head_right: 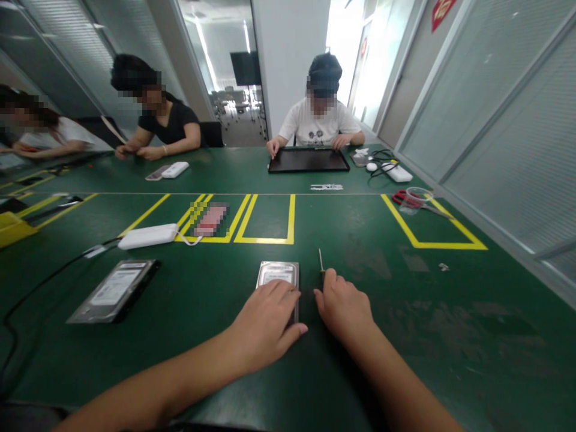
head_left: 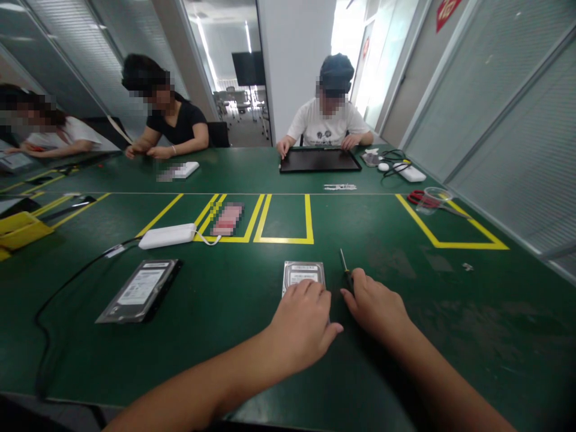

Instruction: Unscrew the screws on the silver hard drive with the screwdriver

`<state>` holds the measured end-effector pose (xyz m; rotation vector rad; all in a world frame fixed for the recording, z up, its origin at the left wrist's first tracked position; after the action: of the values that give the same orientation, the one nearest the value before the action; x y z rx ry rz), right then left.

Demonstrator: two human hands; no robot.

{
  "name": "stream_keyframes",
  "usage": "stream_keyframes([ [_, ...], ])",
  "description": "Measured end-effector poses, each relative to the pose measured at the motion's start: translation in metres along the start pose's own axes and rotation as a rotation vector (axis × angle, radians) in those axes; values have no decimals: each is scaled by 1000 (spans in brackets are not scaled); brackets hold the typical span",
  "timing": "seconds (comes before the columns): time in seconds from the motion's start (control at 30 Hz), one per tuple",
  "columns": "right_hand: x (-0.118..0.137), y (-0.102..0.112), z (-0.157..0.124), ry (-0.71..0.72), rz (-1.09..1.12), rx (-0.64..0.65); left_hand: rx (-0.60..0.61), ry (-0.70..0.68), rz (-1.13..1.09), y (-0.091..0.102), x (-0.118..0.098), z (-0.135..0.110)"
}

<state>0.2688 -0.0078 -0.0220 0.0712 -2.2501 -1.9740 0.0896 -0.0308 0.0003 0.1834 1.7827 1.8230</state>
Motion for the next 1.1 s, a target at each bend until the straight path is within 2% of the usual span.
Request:
stream_keyframes([
  [0.17,-2,0,0,-17,-46,32,-56,20,14,-16,5,-3],
  [0.33,-2,3,1,-40,-57,50,-127,-38,5,-29,15,-4],
  [0.63,-6,18,3,-136,-46,-40,-170,-81,-18,-33,21,-8],
  [0.73,-13,20,3,-149,7,-139,-171,-83,-33,-34,22,-8],
  [0.87,-25,23,3,-68,199,-396,-174,-86,-40,-35,23,-9],
  [1.0,-28,32,1,15,570,-678,-163,-93,-28,-34,23,-10],
  [1.1,-24,41,1,59,886,-802,-158,-100,-12,-34,22,-12],
])
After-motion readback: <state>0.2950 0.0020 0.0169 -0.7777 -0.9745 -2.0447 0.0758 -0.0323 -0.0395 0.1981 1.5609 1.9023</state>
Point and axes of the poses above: each hand's wrist, its own z-axis towards the middle knuckle, its own y-axis out of the back of the hand, x = y × z, the point moved 1 cm from there along z, towards the middle knuckle, and after that the axes turned 8 degrees about y, right-handed, at the moved point
